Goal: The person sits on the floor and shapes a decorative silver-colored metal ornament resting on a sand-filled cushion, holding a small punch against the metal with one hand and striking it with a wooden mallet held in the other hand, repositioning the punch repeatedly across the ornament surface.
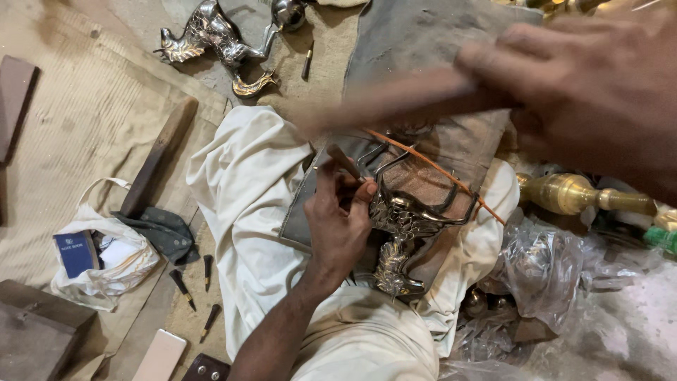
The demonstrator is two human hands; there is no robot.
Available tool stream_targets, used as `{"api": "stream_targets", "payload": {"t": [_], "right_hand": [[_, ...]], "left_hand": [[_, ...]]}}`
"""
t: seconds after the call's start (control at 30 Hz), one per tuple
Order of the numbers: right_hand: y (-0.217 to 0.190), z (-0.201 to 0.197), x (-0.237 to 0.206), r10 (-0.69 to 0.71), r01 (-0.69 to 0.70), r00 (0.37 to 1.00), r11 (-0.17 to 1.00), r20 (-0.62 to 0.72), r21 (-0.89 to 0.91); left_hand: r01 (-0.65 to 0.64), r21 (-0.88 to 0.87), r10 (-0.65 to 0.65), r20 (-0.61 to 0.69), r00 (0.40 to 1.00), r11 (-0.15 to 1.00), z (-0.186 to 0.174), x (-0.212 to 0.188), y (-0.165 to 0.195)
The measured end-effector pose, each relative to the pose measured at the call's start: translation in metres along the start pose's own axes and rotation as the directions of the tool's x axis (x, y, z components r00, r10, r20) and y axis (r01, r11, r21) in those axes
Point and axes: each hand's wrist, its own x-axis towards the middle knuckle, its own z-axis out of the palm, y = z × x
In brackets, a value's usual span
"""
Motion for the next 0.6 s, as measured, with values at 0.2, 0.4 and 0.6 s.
{"api": "stream_targets", "payload": {"t": [0.2,0.4,0.6], "right_hand": [[-0.001,-0.004,-0.004,0.106,-0.099,0.987,0.993,0.124,-0.063],[-0.005,-0.012,-0.018,0.14,-0.121,0.985,0.975,-0.096,0.186],[-0.022,0.005,-0.068,0.237,-0.202,0.969,0.92,-0.067,0.335]], "left_hand": [[-0.024,0.025,0.023,0.05,0.998,0.999,-0.002,0.005,0.004],[-0.017,0.041,0.015,0.063,0.998,0.999,-0.002,0.01,0.004],[-0.01,-0.161,0.03,0.12,0.992,0.987,-0.004,0.007,-0.001]]}}
